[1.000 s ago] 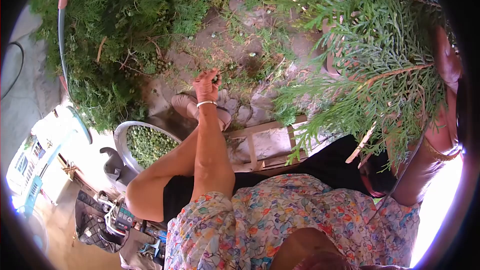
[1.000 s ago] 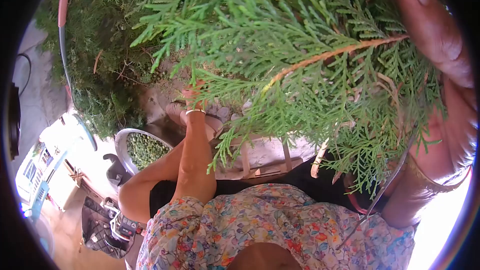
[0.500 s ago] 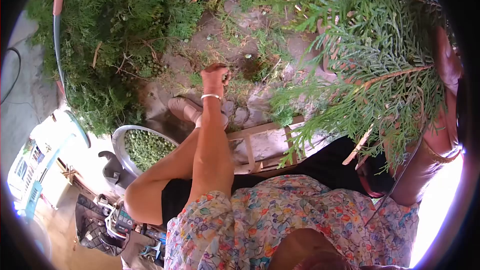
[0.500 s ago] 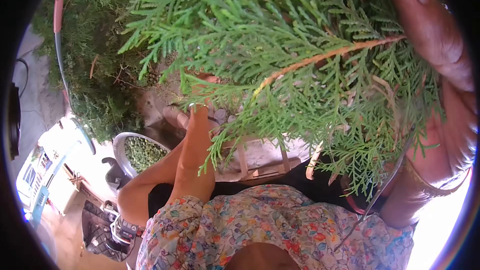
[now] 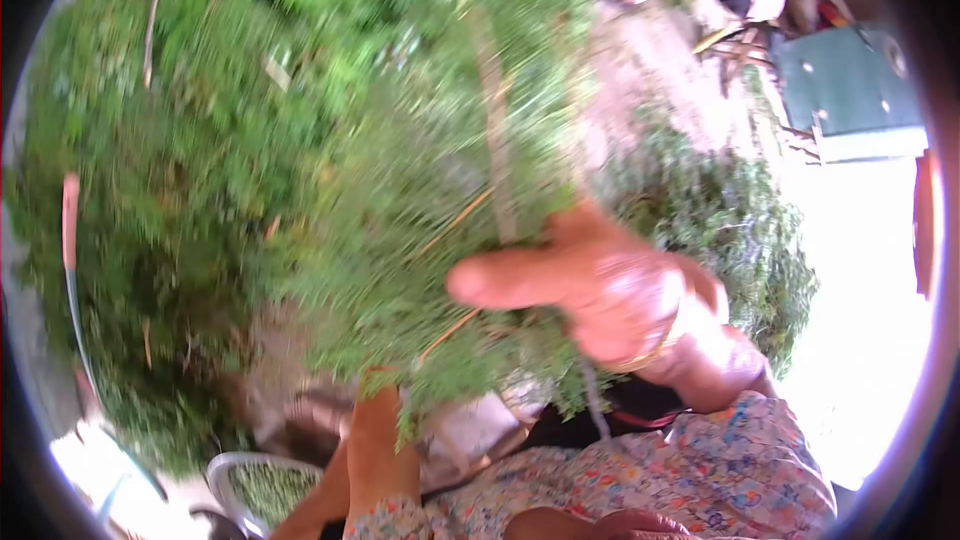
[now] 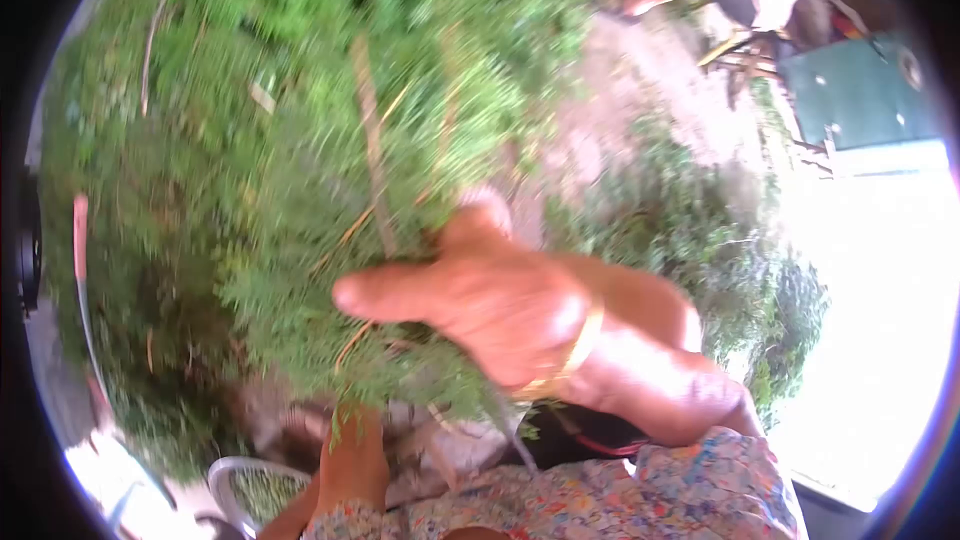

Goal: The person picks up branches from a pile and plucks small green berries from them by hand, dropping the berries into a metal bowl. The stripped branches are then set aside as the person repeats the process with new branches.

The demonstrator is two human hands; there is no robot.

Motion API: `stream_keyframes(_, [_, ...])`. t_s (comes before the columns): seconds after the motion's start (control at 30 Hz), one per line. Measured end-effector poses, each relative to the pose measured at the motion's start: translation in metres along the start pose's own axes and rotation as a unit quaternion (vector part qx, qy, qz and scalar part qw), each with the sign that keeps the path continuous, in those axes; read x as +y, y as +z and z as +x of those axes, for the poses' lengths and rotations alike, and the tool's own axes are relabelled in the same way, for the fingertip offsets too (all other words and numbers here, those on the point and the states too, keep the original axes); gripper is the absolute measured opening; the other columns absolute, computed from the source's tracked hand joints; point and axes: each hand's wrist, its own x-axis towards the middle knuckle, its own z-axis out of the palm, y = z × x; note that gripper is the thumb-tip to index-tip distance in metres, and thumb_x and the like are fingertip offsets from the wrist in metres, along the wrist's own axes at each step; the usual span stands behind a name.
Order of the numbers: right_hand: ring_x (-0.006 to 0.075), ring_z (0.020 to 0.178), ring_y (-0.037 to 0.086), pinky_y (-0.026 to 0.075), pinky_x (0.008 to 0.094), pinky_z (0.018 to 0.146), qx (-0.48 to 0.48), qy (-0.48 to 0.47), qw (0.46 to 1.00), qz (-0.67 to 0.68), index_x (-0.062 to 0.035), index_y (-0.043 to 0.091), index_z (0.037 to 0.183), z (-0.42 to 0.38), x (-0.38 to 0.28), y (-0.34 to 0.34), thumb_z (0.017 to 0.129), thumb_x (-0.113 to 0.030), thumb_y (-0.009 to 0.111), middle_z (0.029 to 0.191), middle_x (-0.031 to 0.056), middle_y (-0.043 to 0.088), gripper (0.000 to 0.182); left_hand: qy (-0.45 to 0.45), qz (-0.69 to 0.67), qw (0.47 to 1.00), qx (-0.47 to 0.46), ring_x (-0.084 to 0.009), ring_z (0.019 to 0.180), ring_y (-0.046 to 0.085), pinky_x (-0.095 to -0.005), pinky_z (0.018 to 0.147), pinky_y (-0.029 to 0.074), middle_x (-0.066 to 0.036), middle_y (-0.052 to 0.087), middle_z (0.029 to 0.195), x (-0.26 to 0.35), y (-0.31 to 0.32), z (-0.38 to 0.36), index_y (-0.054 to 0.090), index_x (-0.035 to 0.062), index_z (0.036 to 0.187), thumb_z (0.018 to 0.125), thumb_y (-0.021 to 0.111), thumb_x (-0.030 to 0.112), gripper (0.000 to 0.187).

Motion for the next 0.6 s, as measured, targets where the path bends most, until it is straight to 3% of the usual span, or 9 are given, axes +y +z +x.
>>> stream_keyframes(0.07, [0.0216, 0.077, 0.062, 0.049, 0.027, 0.062, 0.017, -0.003, 1.0, 0.012, 0.0102, 0.061, 0.082, 0.009, 0.009, 0.001, 0.066, -0.018, 0.079, 0.084, 0.0216, 0.063, 0.037, -0.002, 0.022, 1.0, -0.008, -0.0257, 0.056, 0.058, -0.0357, 0.049, 0.045, -0.011, 0.06, 0.065, 0.0, -0.006, -0.007, 0.06, 0.0028, 0.071, 0.066, 0.064, 0.01, 0.01])
stream_keyframes(0.13, [0.0178, 0.063, 0.058, 0.047, 0.0295, 0.058, 0.028, -0.064, 0.991, 0.118, 0.0084, 0.062, 0.075, 0.019, 0.019, 0.004, 0.068, -0.014, 0.077, 0.068, 0.0111, 0.061, 0.028, 0.005, 0.048, 0.999, -0.018, -0.0271, 0.057, 0.058, -0.0368, 0.05, 0.045, -0.012, 0.06, 0.066, -0.006, -0.018, -0.013, 0.06, 0.0035, 0.071, 0.065, 0.064, 0.012, 0.011])
stream_keyframes(0.17, [0.0189, 0.075, 0.06, 0.046, 0.0284, 0.068, -0.011, -0.031, 0.991, 0.133, 0.0083, 0.057, 0.088, 0.006, 0.0, 0.003, 0.065, -0.008, 0.079, 0.083, 0.0113, 0.062, 0.036, 0.014, 0.059, 0.998, -0.021, -0.0278, 0.058, 0.058, -0.0374, 0.05, 0.045, -0.012, 0.061, 0.066, -0.012, -0.026, -0.015, 0.06, 0.0039, 0.071, 0.064, 0.064, 0.012, 0.011])
stream_keyframes(0.23, [0.0186, 0.074, 0.059, 0.046, 0.0301, 0.064, -0.043, -0.05, 0.987, 0.147, 0.0099, 0.057, 0.083, 0.001, 0.001, 0.004, 0.067, -0.009, 0.078, 0.079, 0.0117, 0.061, 0.032, 0.046, 0.085, 0.995, -0.027, -0.0293, 0.059, 0.059, -0.0385, 0.051, 0.045, -0.012, 0.061, 0.066, -0.028, -0.048, -0.016, 0.06, 0.0046, 0.071, 0.063, 0.064, 0.013, 0.012])
stream_keyframes(0.33, [0.0176, 0.071, 0.057, 0.044, 0.0311, 0.06, 0.046, -0.047, 0.998, 0.02, 0.0093, 0.059, 0.081, 0.003, 0.005, 0.004, 0.067, -0.012, 0.078, 0.076, 0.0113, 0.061, 0.032, 0.152, 0.116, 0.981, -0.04, -0.0314, 0.06, 0.059, -0.0401, 0.052, 0.046, -0.013, 0.061, 0.067, -0.059, -0.126, -0.015, 0.061, 0.0056, 0.071, 0.062, 0.063, 0.015, 0.014])
stream_keyframes(0.4, [0.0174, 0.07, 0.056, 0.043, 0.031, 0.06, 0.022, -0.074, 0.996, 0.055, 0.0095, 0.06, 0.081, 0.016, 0.017, 0.001, 0.067, -0.013, 0.077, 0.075, 0.0113, 0.061, 0.032, 0.24, 0.1, 0.965, -0.026, -0.0325, 0.058, 0.058, -0.0402, 0.052, 0.046, -0.013, 0.059, 0.063, -0.089, -0.196, -0.016, 0.06, 0.0053, 0.065, 0.057, 0.063, 0.016, 0.014])
stream_keyframes(0.43, [0.0172, 0.069, 0.055, 0.042, 0.031, 0.059, -0.001, -0.09, 0.992, 0.09, 0.0096, 0.06, 0.081, 0.022, 0.021, -0.001, 0.068, -0.014, 0.077, 0.074, 0.0112, 0.061, 0.032, 0.237, 0.212, 0.946, -0.064, -0.0326, 0.055, 0.057, -0.0399, 0.05, 0.046, -0.013, 0.056, 0.057, -0.122, -0.234, -0.016, 0.059, 0.0052, 0.058, 0.056, 0.063, 0.015, 0.011])
stream_keyframes(0.47, [0.0177, 0.069, 0.055, 0.043, 0.0317, 0.059, 0.016, -0.103, 0.992, 0.076, 0.0127, 0.06, 0.084, 0.023, 0.02, -0.002, 0.068, -0.013, 0.076, 0.076, 0.0119, 0.061, 0.035, 0.116, 0.11, 0.986, -0.054, -0.0271, 0.05, 0.058, -0.038, 0.049, 0.046, -0.014, 0.057, 0.055, -0.197, -0.253, -0.01, 0.061, 0.0049, 0.057, 0.058, 0.061, 0.015, 0.01])
stream_keyframes(0.6, [0.0192, 0.075, 0.056, 0.044, 0.0324, 0.066, 0.027, -0.14, 0.984, 0.106, 0.0168, 0.058, 0.085, 0.019, 0.013, -0.003, 0.066, -0.012, 0.077, 0.08, 0.0142, 0.061, 0.04, -0.055, 0.02, 0.996, -0.069, -0.028, 0.055, 0.058, -0.0389, 0.052, 0.046, -0.014, 0.056, 0.062, -0.151, -0.393, -0.123, 0.061, 0.0056, 0.064, 0.06, 0.06, 0.017, 0.012])
